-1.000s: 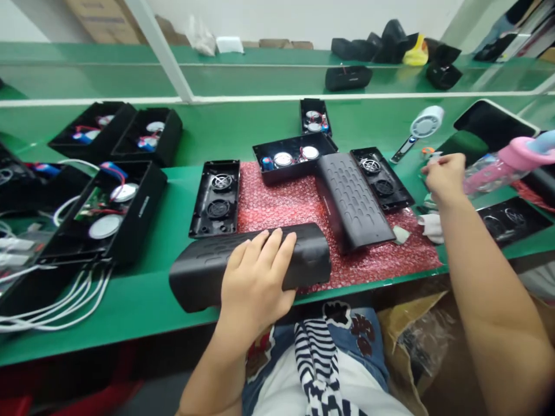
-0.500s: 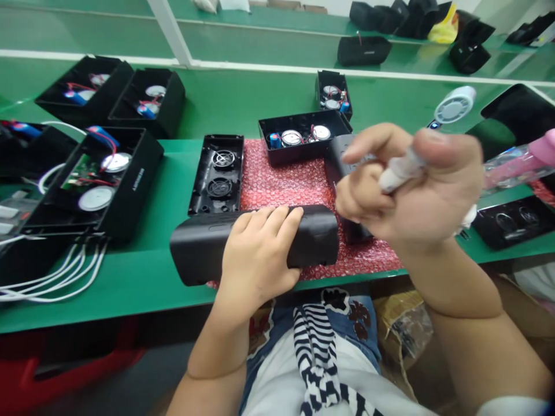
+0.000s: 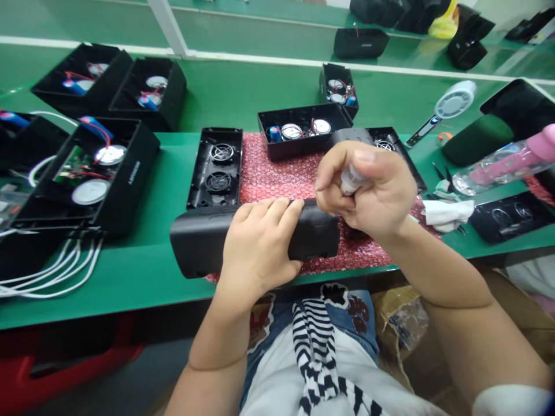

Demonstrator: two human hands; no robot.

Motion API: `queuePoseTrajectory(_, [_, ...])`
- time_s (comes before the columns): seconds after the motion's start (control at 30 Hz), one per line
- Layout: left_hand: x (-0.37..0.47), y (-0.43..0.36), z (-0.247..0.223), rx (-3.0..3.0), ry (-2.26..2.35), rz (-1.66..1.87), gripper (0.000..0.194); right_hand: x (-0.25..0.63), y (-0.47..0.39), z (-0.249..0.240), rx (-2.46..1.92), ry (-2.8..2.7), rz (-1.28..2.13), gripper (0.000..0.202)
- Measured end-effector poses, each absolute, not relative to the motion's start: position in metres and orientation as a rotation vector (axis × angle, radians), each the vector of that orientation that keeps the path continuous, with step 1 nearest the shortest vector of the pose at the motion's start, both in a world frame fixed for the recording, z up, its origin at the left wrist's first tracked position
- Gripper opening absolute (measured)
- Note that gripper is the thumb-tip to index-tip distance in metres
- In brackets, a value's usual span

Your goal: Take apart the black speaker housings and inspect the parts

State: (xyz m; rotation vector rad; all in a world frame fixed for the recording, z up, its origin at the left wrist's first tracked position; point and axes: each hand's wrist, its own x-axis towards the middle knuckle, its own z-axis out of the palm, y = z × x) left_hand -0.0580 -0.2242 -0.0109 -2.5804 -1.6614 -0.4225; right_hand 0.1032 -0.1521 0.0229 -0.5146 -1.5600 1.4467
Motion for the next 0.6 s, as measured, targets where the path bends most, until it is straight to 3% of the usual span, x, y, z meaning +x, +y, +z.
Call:
queuePoseTrajectory(0.23, [-0.058, -0.223, -0.009, -2.586, -1.667, -0.452, 0.069, 0.100, -0.157, 0.022, -0.394, -1.449, 1.468, 0.043])
queuePoseTrajectory(0.47, [-0.056, -0.222, -0.005, -2.571, -1.665, -0.394, 0.061, 0.101, -0.162, 0.020, -0.312, -1.440, 1.516, 0.034])
queuePoseTrajectory(0.6, [-0.058, -0.221, -0.008, -2.553, -1.620, -0.414, 0.065, 0.120, -0.162, 0.030, -0.410, -1.540, 1.336, 0.034])
